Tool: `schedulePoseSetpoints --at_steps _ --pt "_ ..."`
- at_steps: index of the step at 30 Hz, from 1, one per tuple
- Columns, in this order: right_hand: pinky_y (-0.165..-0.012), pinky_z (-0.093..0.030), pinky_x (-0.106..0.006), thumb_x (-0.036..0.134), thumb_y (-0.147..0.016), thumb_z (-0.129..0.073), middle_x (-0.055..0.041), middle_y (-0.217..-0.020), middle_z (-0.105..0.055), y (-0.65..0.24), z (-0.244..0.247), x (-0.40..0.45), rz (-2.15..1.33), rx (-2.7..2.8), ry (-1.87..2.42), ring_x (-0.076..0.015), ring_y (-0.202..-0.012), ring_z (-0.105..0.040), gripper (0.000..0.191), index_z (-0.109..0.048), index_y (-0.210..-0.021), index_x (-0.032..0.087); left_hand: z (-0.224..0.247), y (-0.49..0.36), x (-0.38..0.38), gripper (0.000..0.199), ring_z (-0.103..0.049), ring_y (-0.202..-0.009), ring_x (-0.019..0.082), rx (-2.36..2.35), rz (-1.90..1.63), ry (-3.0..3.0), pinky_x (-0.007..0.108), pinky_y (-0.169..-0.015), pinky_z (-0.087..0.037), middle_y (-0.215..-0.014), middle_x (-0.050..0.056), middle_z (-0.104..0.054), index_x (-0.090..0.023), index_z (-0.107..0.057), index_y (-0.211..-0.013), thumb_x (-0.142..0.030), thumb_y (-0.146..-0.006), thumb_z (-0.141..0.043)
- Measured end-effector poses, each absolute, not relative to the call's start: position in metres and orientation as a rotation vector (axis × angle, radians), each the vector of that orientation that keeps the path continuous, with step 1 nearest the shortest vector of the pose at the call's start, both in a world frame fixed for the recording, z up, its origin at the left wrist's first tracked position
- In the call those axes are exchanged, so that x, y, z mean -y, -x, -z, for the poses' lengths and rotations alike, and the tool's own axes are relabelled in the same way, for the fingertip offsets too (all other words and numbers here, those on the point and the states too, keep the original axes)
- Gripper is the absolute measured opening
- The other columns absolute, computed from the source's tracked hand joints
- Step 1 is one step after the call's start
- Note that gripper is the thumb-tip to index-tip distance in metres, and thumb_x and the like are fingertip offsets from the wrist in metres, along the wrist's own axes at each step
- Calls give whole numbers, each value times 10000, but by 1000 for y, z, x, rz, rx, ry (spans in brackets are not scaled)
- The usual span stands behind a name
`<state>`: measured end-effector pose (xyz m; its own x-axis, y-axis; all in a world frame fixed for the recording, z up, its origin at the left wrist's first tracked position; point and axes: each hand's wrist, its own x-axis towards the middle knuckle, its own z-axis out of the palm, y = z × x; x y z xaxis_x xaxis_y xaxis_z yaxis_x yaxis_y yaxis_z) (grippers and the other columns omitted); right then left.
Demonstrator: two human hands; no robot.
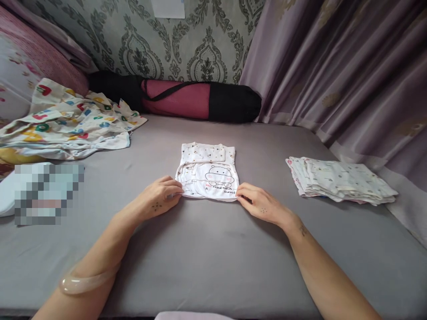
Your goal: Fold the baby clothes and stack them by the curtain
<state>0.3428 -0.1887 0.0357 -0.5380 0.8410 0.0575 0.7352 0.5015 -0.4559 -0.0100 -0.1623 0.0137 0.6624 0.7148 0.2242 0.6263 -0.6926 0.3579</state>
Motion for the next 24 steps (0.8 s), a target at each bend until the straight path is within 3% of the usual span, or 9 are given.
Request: schedulePoseSetpoints --at_steps 7,10,12,15,19,21,24 --pt "-721 -527 -297 297 -1023 -369 -33 -867 -694 -346 -26 183 -720 2158 1348 -177 -789 -673 252 -608 -1081 244 -9 13 164 285 -619 -697 124 -1296 -660 -2385 234 -681 -481 -944 49 -702 -199 -612 -1121 -344 -984 -409" --pt "-775 -532 -295 274 -969 -481 -44 -1044 -692 -345 -24 183 -690 2159 1333 -184 -883 -684 200 -608 -1123 260 -9 13 165 298 -644 -763 141 -1287 -690 -2342 237 -710 -494 -936 52 -699 -204 -594 -1156 -364 -994 -403" --pt "-799 -530 -293 227 -921 -540 -44 -1113 -669 -344 -22 183 -663 2188 1308 -179 -894 -679 277 -587 -1191 270 -9 13 164 299 -642 -797 147 -1290 -698 -2342 236 -703 -495 -989 57 -686 -216 -586 -1174 -395 -983 -440" --pt "-780 -516 -296 164 -913 -509 -48 -1060 -657 -343 -20 181 -551 2212 1276 -173 -849 -651 306 -596 -1191 257 -8 14 162 286 -623 -791 145 -1306 -693 -2389 241 -701 -485 -1028 59 -661 -220 -576 -1171 -395 -971 -469" --pt "-759 -506 -296 81 -898 -452 -53 -987 -662 -344 -15 177 -438 2279 1209 -179 -860 -637 286 -665 -1001 241 -7 17 159 191 -611 -847 171 -1308 -630 -2532 271 -729 -472 -1024 64 -643 -212 -581 -1040 -283 -968 -419" --pt "-824 -519 -336 59 -871 -468 -63 -1039 -671 -345 -12 175 -372 2322 1165 -202 -954 -642 276 -669 -933 239 -7 17 158 155 -608 -918 199 -1299 -603 -2583 308 -792 -485 -1036 76 -644 -213 -581 -978 -247 -939 -434" --pt "-1006 -490 -453 34 -847 -464 -91 -1264 -639 -346 -7 174 -329 2365 1063 -254 -1239 -559 280 -648 -933 226 -8 15 159 167 -585 -1129 237 -1207 -604 -2611 385 -956 -479 -1204 108 -632 -209 -578 -973 -190 -912 -424"
